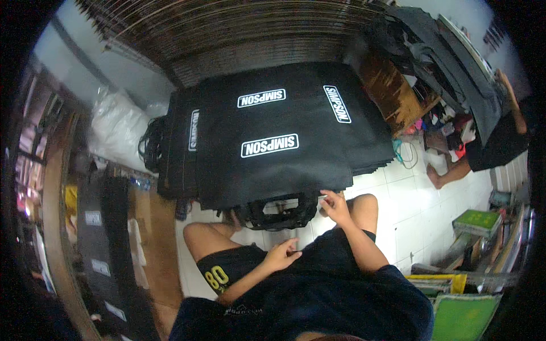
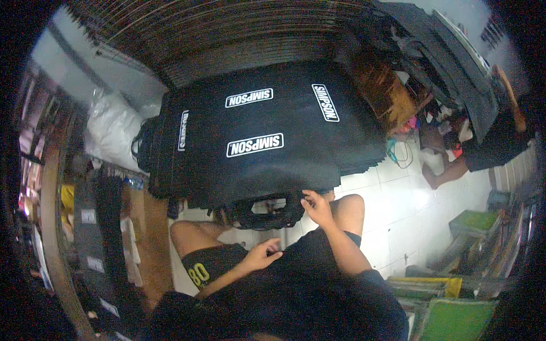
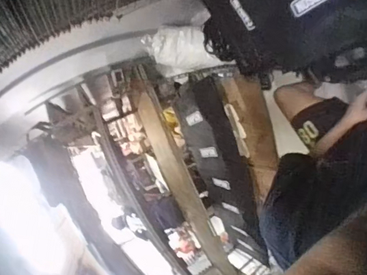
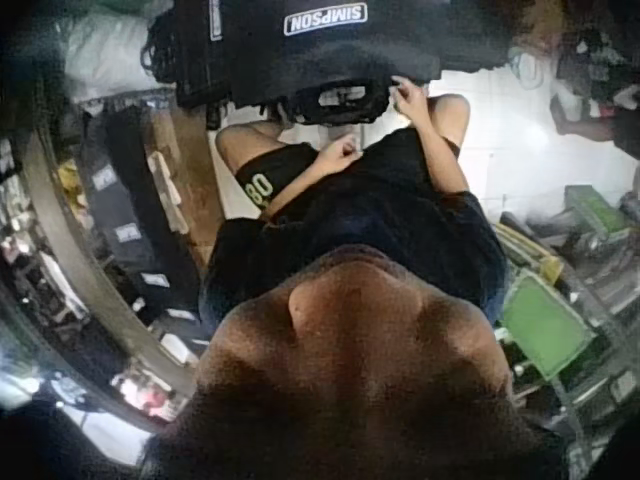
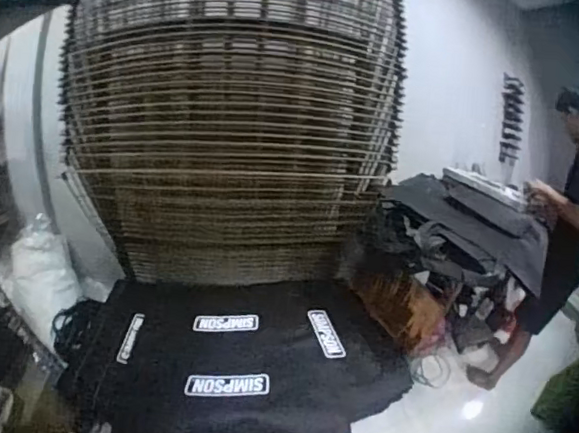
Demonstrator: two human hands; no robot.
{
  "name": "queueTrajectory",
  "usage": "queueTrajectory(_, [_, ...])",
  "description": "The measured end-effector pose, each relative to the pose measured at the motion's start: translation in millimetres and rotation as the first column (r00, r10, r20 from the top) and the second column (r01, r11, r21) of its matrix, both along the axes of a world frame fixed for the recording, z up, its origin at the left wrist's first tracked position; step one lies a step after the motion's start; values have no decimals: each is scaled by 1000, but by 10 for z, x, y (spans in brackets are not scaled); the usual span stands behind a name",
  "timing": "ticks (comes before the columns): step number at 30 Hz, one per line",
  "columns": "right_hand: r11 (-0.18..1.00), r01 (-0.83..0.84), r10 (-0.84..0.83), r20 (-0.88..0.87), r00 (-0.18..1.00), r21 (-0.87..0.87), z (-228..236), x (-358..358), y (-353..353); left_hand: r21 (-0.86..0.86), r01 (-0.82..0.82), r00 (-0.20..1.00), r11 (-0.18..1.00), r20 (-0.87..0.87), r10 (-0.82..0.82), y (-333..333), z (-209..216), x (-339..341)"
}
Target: The person sits on the floor and repeatedly picks up black Simpson-branded bags from a pile, folds them, and stacks them neatly. Another person works at a table in the background.
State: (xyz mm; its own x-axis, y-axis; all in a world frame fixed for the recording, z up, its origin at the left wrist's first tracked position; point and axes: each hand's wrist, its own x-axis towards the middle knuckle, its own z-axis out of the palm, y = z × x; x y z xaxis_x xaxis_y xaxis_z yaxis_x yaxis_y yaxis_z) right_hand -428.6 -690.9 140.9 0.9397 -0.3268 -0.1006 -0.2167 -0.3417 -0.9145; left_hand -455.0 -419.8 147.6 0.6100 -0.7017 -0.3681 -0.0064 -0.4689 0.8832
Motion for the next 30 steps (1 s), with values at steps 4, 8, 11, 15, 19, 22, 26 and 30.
queueTrajectory(4, [999,42,-43,-69,997,-19,-322,57,-204,149,124,992,981,1,-126,-94,-225,84])
queueTrajectory(8, [994,105,-105,-38,994,-6,-315,100,-191,226,81,996,971,-58,-69,-70,-304,161])
queueTrajectory(11, [990,128,-130,-37,991,-60,-443,91,-251,199,89,995,976,-59,-79,-91,-385,113])
queueTrajectory(15, [982,159,-159,8,987,-104,-464,91,-237,225,155,988,962,-48,-149,-91,-250,109])
queueTrajectory(19, [979,199,-199,-2,980,-54,-460,82,-256,194,134,991,972,-23,-132,-95,-281,121])
queueTrajectory(22, [977,210,-211,-6,978,-47,-478,78,-273,154,120,992,981,11,-123,-106,-368,98])
queueTrajectory(26, [978,206,-208,-42,977,-40,-443,74,-274,142,110,994,984,-3,-111,-109,-375,85])
queueTrajectory(30, [978,210,-210,-29,977,-15,-397,63,-236,165,134,990,977,-74,-123,-105,-264,121])
